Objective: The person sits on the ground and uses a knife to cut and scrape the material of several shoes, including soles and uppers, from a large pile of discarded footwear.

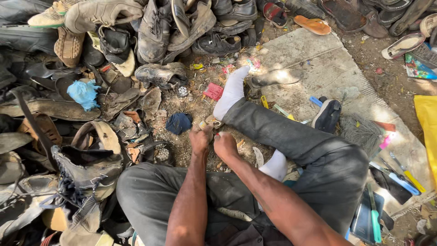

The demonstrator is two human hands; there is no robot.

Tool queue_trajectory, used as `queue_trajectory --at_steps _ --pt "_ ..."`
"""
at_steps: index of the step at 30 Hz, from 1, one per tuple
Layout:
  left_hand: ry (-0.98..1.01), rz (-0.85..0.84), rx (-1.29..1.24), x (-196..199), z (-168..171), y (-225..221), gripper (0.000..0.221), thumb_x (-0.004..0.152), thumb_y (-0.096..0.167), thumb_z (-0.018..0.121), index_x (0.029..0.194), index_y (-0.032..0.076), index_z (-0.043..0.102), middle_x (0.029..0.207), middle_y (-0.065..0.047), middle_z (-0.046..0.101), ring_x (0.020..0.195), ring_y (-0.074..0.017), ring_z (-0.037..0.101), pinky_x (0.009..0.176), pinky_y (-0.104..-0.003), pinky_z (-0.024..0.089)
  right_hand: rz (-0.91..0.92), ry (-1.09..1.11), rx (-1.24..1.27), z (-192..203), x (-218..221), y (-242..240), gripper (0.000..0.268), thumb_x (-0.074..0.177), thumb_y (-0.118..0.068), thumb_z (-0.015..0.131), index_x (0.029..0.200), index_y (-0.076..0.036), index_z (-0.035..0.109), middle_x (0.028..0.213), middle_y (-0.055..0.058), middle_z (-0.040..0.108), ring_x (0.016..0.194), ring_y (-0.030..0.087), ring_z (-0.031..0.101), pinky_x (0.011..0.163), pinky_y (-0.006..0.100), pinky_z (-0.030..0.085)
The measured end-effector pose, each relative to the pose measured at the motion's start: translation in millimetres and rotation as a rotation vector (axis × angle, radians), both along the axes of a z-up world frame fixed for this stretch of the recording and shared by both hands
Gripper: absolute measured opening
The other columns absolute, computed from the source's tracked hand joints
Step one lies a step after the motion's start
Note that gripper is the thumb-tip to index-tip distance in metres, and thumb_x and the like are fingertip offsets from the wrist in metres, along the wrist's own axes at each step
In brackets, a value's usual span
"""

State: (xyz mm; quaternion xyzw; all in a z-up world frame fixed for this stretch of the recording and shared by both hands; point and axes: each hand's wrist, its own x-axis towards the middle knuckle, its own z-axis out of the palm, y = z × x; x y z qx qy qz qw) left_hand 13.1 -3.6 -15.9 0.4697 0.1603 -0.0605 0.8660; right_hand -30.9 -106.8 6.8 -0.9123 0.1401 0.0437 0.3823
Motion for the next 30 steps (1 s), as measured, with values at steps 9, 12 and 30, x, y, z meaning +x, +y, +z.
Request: queue_trajectory --at_steps 9,12,30 --pt "0.077 0.143 0.04 -4 -22 9 0.011 0.086 -0.003 0.07 0.096 -0.001 0.07 0.084 -0.005 0.069 0.066 -0.014 0.062 0.054 -0.03 0.049 -0.009 0.059 -0.025 14 -46 5 0.023 0.096 -0.022 0.06 0.109 -0.006 0.071 0.096 0.025 0.073 0.092 0.046 0.069 0.079 0.054 0.053" --pt "0.106 0.109 0.041 7 -7 6 0.014 0.086 -0.001 0.072 0.1 0.002 0.071 0.086 -0.006 0.069 0.068 -0.0154 0.061 0.055 -0.031 0.047 -0.134 0.267 0.117 24 -21 12 0.028 0.088 -0.014 0.058 0.115 -0.01 0.065 0.097 0.021 0.072 0.09 0.041 0.072 0.076 0.052 0.057" --pt "-0.48 -0.738 1.883 -22 71 16 0.025 0.088 0.025 0.062 0.101 0.008 0.074 0.111 -0.015 0.07 0.113 -0.0305 0.063 0.1 -0.048 0.045 0.055 -0.004 0.122 -35 -77 -27 0.025 0.096 -0.024 0.062 0.099 -0.002 0.073 0.085 0.024 0.071 0.08 0.04 0.07 0.074 0.048 0.052"
